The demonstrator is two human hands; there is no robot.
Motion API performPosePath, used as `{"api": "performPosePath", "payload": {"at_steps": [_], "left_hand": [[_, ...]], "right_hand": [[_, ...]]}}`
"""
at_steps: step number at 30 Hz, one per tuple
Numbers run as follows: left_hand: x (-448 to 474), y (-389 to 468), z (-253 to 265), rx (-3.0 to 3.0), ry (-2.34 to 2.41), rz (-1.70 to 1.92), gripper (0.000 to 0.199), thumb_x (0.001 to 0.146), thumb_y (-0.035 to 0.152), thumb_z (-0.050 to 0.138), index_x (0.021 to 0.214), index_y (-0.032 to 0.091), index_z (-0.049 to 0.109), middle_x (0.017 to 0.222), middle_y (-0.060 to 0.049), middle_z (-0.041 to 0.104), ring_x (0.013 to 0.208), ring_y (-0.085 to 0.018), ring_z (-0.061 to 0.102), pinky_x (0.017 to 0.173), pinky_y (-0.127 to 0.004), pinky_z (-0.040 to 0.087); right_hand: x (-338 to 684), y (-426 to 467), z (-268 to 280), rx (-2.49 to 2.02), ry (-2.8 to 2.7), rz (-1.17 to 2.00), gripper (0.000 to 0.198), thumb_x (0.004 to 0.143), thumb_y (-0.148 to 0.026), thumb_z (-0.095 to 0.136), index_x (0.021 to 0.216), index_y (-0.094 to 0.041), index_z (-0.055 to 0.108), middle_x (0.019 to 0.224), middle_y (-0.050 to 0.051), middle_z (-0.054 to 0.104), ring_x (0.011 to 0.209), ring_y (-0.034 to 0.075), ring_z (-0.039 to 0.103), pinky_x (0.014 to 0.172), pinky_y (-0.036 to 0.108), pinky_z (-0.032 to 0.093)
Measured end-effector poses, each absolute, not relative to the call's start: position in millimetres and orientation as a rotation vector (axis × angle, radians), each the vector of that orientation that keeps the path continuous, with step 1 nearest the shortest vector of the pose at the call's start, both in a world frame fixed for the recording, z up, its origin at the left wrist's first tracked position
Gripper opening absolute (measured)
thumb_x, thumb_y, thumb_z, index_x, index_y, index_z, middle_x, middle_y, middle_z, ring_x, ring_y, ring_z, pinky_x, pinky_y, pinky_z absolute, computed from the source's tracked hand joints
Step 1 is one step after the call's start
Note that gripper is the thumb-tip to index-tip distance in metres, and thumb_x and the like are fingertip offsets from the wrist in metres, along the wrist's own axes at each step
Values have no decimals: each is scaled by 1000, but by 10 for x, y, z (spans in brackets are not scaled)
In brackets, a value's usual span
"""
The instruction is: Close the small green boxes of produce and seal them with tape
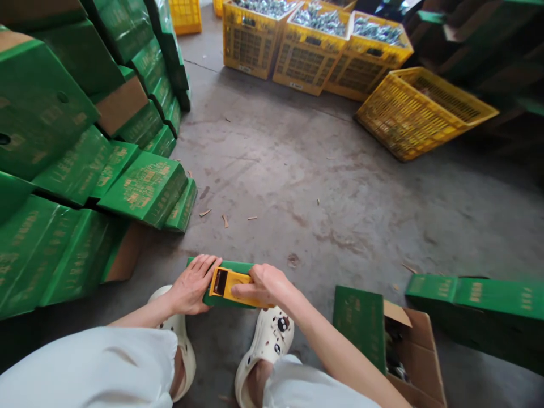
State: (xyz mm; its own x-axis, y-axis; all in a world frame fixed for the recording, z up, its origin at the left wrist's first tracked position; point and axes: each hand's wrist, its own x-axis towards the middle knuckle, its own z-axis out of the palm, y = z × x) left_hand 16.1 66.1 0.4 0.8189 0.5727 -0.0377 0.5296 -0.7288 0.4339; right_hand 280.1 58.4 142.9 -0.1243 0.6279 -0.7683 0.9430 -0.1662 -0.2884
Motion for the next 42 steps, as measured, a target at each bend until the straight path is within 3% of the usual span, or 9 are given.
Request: {"api": "performPosePath", "payload": {"at_steps": [5, 12, 21, 29, 34, 42], "left_hand": [[185, 672, 31, 2561, 811, 132, 115, 68, 39, 71, 165, 13, 15, 157, -23, 40, 147, -45, 35, 126, -58, 19], [162, 674, 34, 2529, 815, 171, 118, 66, 37, 74, 166, 14, 15, 157, -22, 40, 147, -45, 35, 127, -57, 18], [644, 586, 146, 2519, 780, 23, 125, 63, 43, 79, 166, 12, 15, 164, -24, 32, 153, -45, 25, 128, -60, 7], [644, 578, 185, 2565, 786, 45, 121, 56, 29, 79, 164, 14, 26, 158, -25, 39, 146, -47, 35, 124, -59, 17], [418, 740, 269, 2644, 818, -52, 118, 62, 36, 79, 164, 12, 24, 157, -25, 37, 146, -45, 33, 123, -57, 17], [330, 769, 210, 2713, 777, -90, 119, 68, 45, 78, 166, 10, 19, 157, -27, 35, 146, -44, 31, 122, -57, 15]], "right_hand": [[3145, 382, 1465, 1817, 1733, -1303, 47, 82, -66, 65, 80, -20, 72, 68, 3, 64, 59, 16, 57, 51, 25, 30], [3409, 259, 1502, 1894, 1649, -1224, 44, 83, -60, 67, 69, -19, 62, 63, 2, 59, 56, 14, 51, 50, 26, 26], [3362, 380, 1424, 1844, 1643, -1127, 54, 83, -71, 65, 69, -19, 62, 65, 5, 60, 59, 16, 54, 52, 26, 28], [3245, 347, 1604, 1816, 1653, -1119, 61, 89, -76, 55, 80, -18, 70, 72, 8, 66, 62, 17, 58, 51, 26, 29], [3100, 517, 1534, 1781, 1710, -1068, 66, 88, -79, 53, 91, -18, 76, 79, 11, 71, 68, 20, 64, 54, 26, 32], [3259, 506, 1322, 1769, 1749, -1258, 65, 84, -81, 56, 83, -18, 72, 68, 5, 64, 62, 18, 59, 52, 26, 32]]}}
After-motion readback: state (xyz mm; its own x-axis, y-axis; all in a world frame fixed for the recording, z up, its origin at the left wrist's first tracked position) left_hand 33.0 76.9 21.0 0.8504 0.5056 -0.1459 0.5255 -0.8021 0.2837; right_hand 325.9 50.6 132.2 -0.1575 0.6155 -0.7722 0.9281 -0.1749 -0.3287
